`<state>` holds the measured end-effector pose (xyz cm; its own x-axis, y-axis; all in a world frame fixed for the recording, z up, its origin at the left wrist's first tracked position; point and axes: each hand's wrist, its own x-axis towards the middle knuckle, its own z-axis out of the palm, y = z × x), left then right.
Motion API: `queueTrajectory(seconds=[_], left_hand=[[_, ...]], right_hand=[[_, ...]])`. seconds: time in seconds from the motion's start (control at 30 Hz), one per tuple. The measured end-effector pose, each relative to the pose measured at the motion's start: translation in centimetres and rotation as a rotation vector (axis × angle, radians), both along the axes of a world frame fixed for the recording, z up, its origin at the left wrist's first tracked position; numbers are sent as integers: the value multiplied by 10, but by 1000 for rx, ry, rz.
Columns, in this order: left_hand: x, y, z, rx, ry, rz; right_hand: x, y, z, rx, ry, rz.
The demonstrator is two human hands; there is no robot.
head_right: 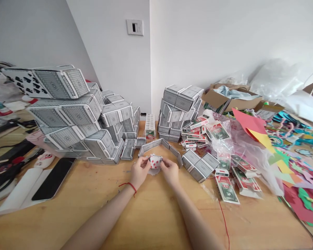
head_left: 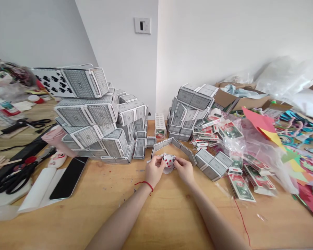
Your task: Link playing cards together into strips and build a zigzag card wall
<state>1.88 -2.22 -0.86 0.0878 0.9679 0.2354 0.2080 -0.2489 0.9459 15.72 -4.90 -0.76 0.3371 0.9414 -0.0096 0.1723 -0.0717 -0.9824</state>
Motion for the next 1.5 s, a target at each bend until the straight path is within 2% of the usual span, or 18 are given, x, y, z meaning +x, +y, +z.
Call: queueTrajectory(seconds=[0.1,0.2,0.3,0.43,0.53,0.67,0.77,0.9,1.13,1.33,1.43,1.5], left_hand=[[-1,-1,3,17,8,-44],[-3,-2,5,52,122,-51],[-4,-1,6,48,160,-27],[-5,-1,7,44,79,-89],[-6,0,10,90,70,-121],[-7,0,13,216,76,-176],[-6,-1,11,269,111,-177],[-5,-3,6,271,150,-109],[-5,-3,4,281,139,16],[-5,0,0,222,34,136],[-5,1,-2,201,7,149],[-4,1,-1,195,18,113]], right_hand=[[0,1,4,-1,80,35],[-1,0,7,-15,181,128],[-3,-2,11,-28,432,235],[-6,-6,20,-77,720,367],[-7,-9,26,-117,790,463],[-7,-10,26,-154,825,512],[-7,-8,22,-174,824,511],[-5,-6,22,-202,775,479],[-2,-2,20,-137,747,301],[7,1,17,-99,740,184],[10,1,17,-72,722,161],[10,0,17,-62,731,181]])
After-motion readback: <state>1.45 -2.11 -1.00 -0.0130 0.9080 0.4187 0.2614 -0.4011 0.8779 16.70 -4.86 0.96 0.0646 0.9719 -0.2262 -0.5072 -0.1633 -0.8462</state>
